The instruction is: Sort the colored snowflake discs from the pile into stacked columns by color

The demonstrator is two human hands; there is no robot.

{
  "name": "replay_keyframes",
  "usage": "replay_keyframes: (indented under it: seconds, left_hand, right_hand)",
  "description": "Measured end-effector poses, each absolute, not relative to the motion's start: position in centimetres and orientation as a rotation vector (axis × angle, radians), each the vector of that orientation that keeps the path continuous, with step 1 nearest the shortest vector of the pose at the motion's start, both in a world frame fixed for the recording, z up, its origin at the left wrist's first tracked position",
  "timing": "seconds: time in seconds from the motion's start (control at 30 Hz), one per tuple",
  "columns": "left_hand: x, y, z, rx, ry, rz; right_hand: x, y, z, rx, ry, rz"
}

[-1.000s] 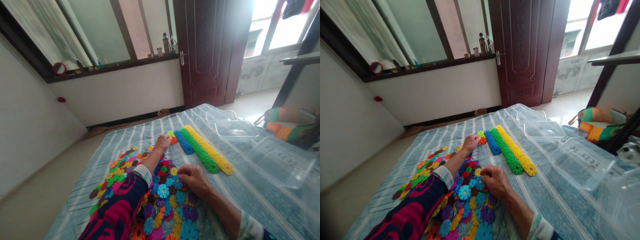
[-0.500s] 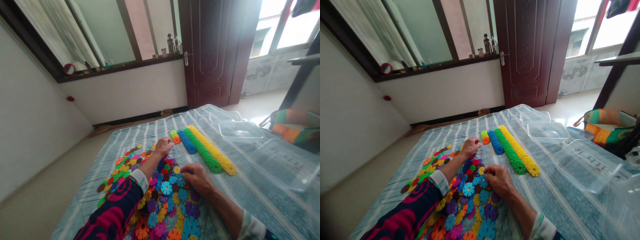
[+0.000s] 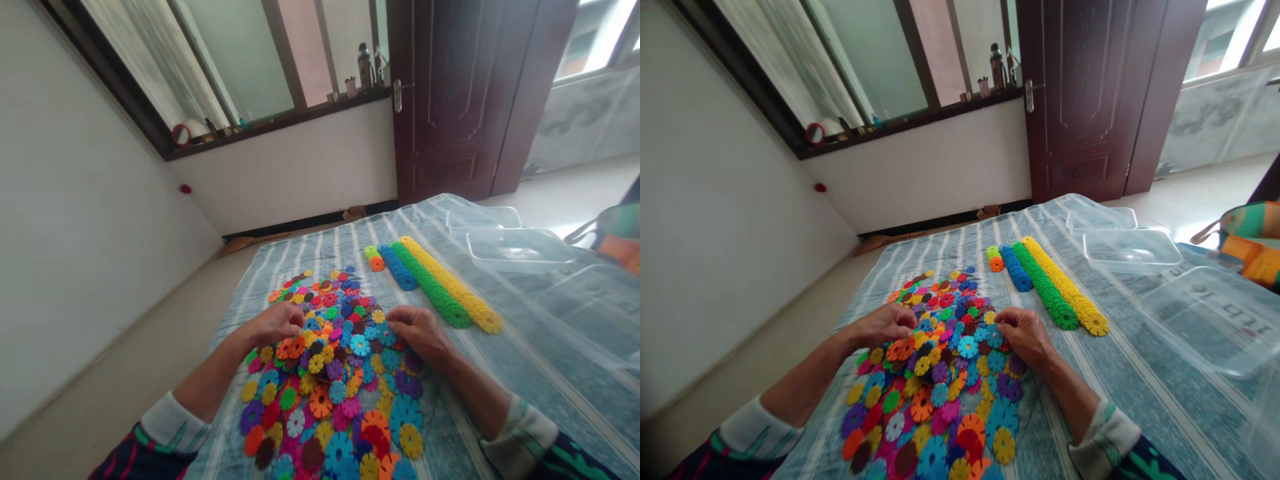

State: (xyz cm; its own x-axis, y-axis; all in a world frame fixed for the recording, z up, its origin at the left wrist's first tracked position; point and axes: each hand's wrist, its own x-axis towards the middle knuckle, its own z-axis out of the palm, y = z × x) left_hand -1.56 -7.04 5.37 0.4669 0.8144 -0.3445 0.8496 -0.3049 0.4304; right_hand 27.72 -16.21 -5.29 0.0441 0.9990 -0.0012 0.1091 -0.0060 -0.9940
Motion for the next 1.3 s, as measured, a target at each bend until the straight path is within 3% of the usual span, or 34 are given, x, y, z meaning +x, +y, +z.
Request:
replay_keyframes:
  seconds: [0.5, 0.77, 0.93, 1.3]
  left_hand:
    - [-2.8, -10.5, 3.3, 2.134, 1.626, -0.014]
    - [-2.3, -8.3, 6.5, 1.906, 1.427, 0.081]
    - [2.3, -5.3, 6.5, 1.965, 1.406, 0.296]
    - [15.3, 1.6, 0.4, 2.264, 1.501, 0.653]
  right_hand:
    - [27.8, -16.6, -5.0, -1.315, -1.261, 1.134]
    - [27.7, -16.0, -5.5, -1.299, -1.245, 1.12]
    - [27.5, -15.7, -5.8, -1.293, -1.228, 1.114]
    - [27.4, -15.5, -5.8, -1.273, -1.217, 1.136]
